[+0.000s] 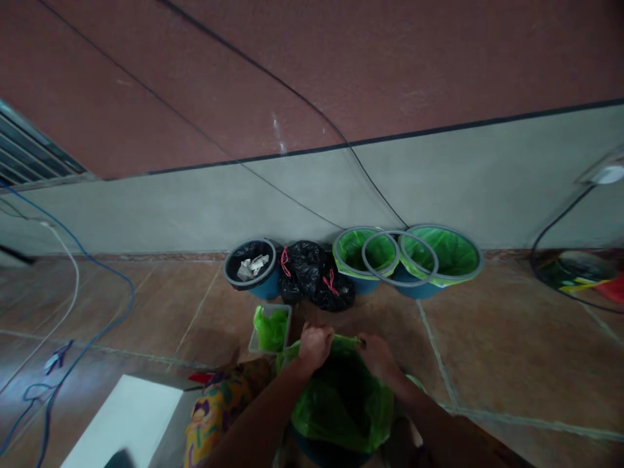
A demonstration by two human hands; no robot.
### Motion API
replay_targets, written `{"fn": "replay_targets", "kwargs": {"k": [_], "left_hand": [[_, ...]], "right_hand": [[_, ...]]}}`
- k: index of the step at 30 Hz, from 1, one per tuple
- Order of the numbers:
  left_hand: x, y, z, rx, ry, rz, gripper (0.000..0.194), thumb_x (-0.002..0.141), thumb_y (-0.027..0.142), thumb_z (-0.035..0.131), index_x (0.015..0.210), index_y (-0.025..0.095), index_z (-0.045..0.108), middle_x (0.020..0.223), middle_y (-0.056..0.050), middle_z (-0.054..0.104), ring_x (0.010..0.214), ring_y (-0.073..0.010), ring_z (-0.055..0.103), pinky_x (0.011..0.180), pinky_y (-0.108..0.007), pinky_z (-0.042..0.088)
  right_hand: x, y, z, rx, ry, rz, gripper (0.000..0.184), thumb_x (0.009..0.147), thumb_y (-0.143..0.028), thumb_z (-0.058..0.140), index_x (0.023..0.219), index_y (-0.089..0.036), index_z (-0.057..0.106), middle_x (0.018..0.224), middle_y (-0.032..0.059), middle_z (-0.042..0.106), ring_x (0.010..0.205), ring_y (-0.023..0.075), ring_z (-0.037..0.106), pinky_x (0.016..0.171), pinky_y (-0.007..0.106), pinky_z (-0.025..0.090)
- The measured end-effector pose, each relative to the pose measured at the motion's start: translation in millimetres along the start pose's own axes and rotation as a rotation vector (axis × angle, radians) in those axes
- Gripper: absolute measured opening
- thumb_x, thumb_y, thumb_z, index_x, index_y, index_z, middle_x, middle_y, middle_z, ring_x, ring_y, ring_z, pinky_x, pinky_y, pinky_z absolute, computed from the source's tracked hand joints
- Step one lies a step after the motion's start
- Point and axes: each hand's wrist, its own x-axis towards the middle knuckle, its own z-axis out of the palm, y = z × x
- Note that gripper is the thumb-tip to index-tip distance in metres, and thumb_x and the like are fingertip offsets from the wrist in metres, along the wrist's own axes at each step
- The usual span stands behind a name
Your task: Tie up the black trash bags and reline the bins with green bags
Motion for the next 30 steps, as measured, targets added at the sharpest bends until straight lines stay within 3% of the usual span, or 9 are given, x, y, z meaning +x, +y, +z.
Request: {"fn": "replay_targets", "kwargs": {"k": [5,14,24,30], "left_hand": [[5,-19,-3.3,0.027,-0.02,-0.17,0.028,0.094,0.025,0.043,0.096,0.019,0.07,0.105,-0.009,0.071,0.096,-0.0196,0.066,0.087,-0.03,0.044],[15,-41,15.4,-0.193,-0.036,-0.363,0.029,0.092,0.022,0.047,0.106,0.019,0.072,0.112,-0.009,0.073,0.107,-0.018,0.065,0.095,-0.026,0.043],[29,-58,27.2,-0.316,-0.08,-0.429,0.03,0.091,0.024,0.049,0.098,0.016,0.077,0.098,-0.007,0.077,0.091,-0.0158,0.069,0.08,-0.023,0.048],[29,-66,38.4,-0.342,-0.108,-0.528,0.03,0.088,0.024,0.051,0.1,0.015,0.077,0.101,-0.01,0.077,0.093,-0.0187,0.07,0.079,-0.025,0.048]], "right_hand": [[3,6,-7,0.002,0.034,0.078,0.028,0.09,-0.025,0.046,0.091,-0.021,0.074,0.095,0.0087,0.076,0.091,0.0208,0.069,0.072,0.027,0.042],[9,17,9,0.028,0.03,0.127,0.031,0.09,-0.018,0.044,0.095,-0.017,0.074,0.095,0.0116,0.076,0.088,0.0196,0.07,0.07,0.026,0.042],[28,20,21,0.08,0.015,0.195,0.031,0.09,-0.022,0.044,0.091,-0.018,0.075,0.093,0.0099,0.076,0.084,0.0178,0.069,0.068,0.024,0.044],[35,25,30,0.117,-0.006,0.235,0.03,0.087,-0.018,0.046,0.091,-0.016,0.076,0.097,0.0113,0.076,0.089,0.0175,0.069,0.07,0.023,0.044]]}}
